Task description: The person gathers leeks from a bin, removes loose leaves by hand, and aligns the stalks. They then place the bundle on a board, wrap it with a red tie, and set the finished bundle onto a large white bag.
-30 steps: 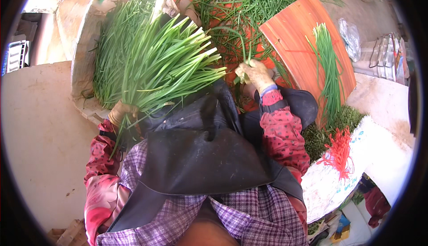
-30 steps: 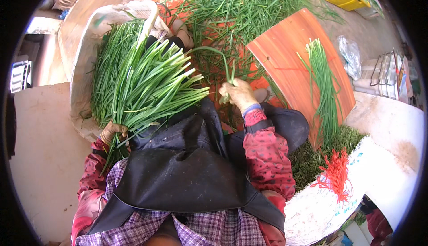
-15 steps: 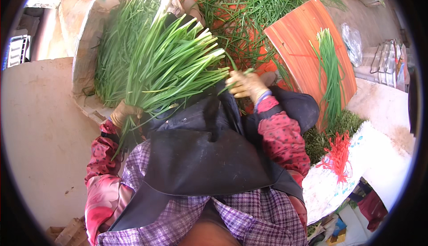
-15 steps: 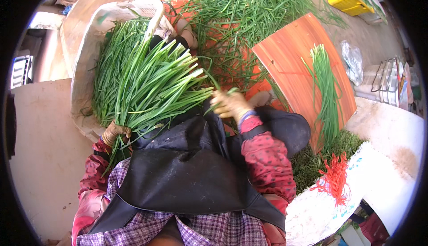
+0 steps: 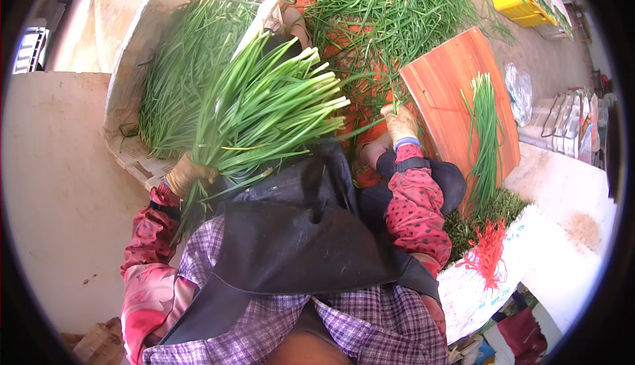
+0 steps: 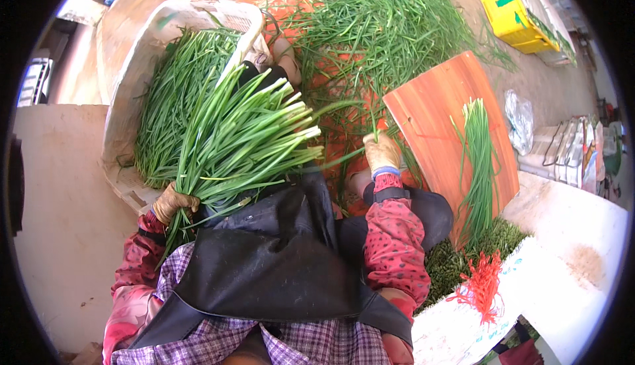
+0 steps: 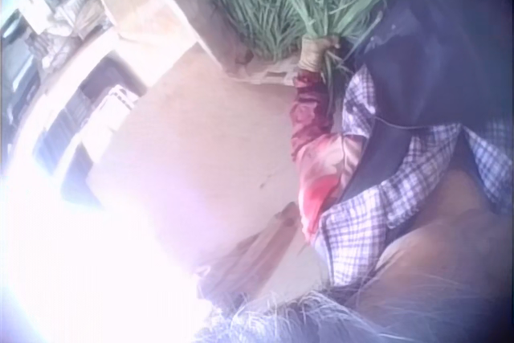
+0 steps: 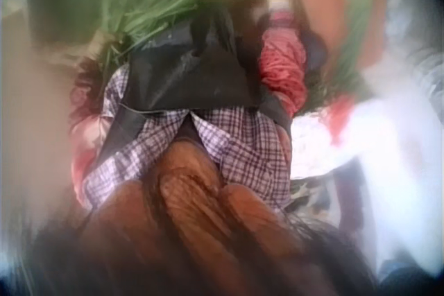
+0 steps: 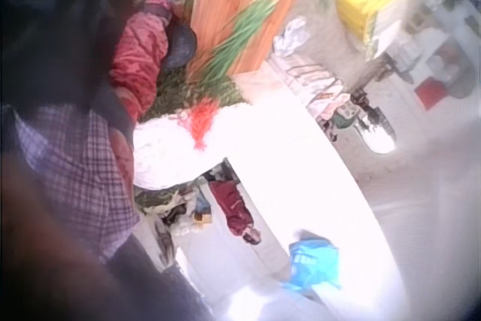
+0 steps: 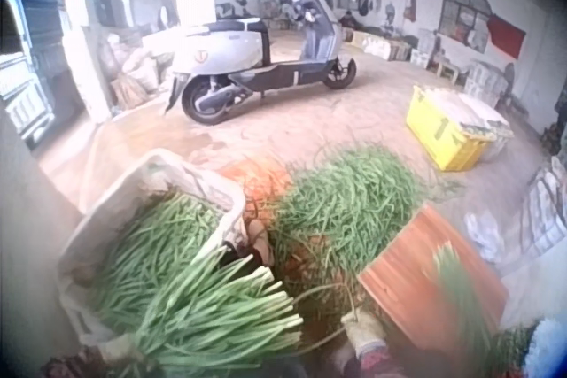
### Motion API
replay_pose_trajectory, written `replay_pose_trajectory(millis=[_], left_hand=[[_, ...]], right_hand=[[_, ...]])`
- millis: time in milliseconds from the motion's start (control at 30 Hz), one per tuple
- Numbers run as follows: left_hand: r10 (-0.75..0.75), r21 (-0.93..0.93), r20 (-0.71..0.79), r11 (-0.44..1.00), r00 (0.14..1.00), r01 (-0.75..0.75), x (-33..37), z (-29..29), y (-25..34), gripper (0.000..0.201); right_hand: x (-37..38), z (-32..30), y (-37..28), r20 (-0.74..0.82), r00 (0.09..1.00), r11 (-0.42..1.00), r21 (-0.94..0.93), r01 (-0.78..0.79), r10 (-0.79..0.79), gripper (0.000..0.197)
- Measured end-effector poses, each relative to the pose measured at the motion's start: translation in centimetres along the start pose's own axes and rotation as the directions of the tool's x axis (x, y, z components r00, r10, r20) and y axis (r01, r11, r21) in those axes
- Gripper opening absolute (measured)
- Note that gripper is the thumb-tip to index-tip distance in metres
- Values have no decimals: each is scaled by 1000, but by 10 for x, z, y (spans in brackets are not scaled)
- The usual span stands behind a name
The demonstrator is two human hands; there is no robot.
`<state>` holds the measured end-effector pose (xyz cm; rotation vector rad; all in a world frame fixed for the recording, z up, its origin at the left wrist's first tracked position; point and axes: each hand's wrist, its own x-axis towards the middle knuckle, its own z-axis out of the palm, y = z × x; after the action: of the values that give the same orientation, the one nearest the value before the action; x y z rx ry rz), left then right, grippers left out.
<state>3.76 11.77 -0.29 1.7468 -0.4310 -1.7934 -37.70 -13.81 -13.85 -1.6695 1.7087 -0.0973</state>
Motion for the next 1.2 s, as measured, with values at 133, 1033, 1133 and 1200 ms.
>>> replay_pose_trajectory(millis=[133, 1033, 1133, 1200], left_hand=[[45, 57, -28, 997, 999, -43, 3, 2, 0, 15], [-108, 68, -4, 992, 994, 108, 1, -10, 3, 18], [-28, 119, 27, 993, 999, 24, 7, -18, -4, 20], [-73, 143, 22, 987, 997, 69, 3, -21, -8, 22]], right_hand=[[-7, -25, -98, -346, 598, 631, 23, 775, -723, 35], [-54, 35, -74, 307, 876, 585, 810, -35, -373, 22], [-24, 29, -46, 91, 957, 521, 851, 70, -277, 15], [-34, -10, -90, -16, 934, 772, 558, 304, -356, 18]])
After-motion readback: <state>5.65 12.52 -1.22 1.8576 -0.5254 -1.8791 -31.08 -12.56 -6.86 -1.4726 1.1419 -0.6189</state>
